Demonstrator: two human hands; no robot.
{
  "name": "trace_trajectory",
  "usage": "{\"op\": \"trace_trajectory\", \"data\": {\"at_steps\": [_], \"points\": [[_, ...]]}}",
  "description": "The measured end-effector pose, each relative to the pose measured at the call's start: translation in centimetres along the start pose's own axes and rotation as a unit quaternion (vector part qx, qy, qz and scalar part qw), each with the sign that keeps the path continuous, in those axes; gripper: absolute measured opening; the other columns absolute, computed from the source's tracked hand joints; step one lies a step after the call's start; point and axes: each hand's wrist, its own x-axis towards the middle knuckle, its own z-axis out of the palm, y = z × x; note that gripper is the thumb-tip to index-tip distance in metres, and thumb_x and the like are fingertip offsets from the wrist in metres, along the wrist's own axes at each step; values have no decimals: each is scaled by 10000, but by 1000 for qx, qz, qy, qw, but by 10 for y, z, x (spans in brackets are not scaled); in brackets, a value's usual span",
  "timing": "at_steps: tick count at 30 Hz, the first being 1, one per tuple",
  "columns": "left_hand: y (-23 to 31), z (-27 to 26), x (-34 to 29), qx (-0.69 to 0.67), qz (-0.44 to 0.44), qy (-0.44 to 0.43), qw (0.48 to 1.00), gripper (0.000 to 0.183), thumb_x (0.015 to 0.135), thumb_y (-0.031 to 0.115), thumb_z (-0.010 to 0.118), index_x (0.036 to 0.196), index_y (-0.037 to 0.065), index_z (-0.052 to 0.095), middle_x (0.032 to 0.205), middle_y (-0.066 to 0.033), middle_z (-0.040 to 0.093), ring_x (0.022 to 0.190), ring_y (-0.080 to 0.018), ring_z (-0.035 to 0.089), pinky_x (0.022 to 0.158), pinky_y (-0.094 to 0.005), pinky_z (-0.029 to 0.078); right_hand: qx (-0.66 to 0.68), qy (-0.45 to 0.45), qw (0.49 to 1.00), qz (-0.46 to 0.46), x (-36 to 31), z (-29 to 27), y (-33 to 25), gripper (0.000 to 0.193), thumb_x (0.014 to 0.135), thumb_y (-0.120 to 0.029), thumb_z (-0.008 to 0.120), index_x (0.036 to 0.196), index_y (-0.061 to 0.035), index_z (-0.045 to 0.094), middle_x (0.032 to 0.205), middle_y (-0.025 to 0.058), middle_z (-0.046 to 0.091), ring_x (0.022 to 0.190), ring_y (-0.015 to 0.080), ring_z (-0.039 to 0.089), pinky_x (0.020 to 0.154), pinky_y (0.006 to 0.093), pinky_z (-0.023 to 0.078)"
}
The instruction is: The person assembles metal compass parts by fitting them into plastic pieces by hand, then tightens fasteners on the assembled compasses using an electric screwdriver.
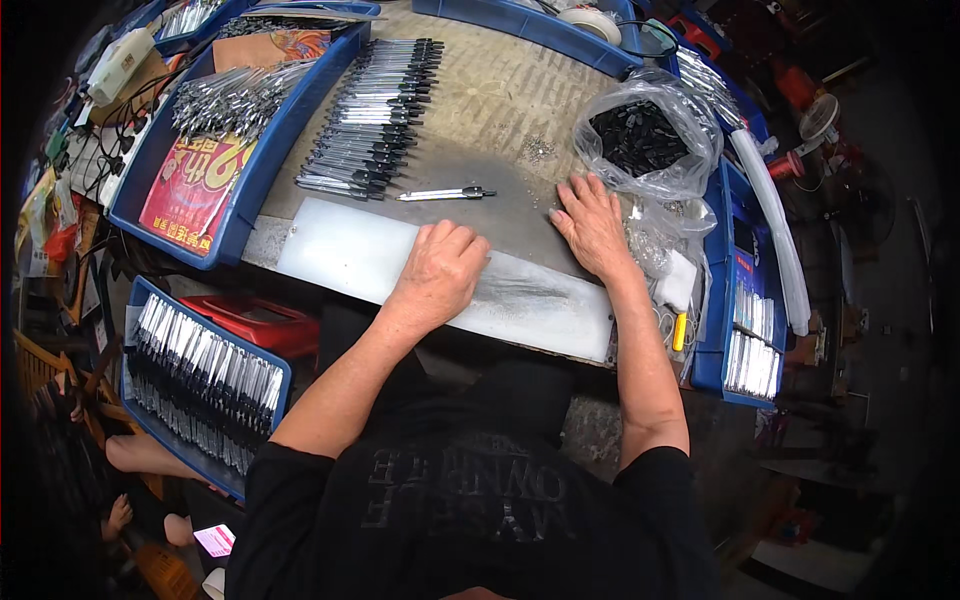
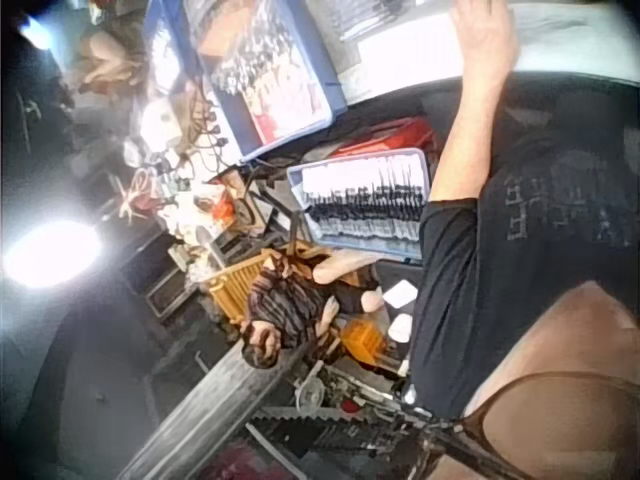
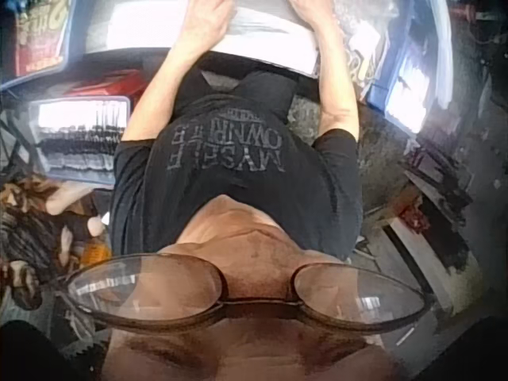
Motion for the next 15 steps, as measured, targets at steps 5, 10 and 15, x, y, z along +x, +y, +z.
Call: {"op": "trace_trajectory", "data": {"at_steps": [5,10,15], "points": [[0,-1,0,-5,0,-1,1000,205,684,47,629,872,20,552,867,-99,542,824,-262,496,734,-366,386,6,6,1000,-19,1,0,0,432,858,-376,476,1177,-84,484,1319,137,359,1280,330,235,996,574,210],[0,0,0,-5,2,4,1000,204,684,46,629,870,21,551,864,-99,543,821,-261,496,732,-365,387,5,6,1000,-9,-6,-4,5,425,859,-369,475,1189,-102,498,1328,141,358,1281,333,234,1009,562,188],[-1,1,0,-1,0,-1,1000,205,683,47,631,871,21,556,863,-98,545,819,-261,496,733,-365,387,21,19,1000,-8,-11,-5,8,412,860,-360,476,1175,-96,511,1318,144,371,1282,333,233,1009,559,188]]}}
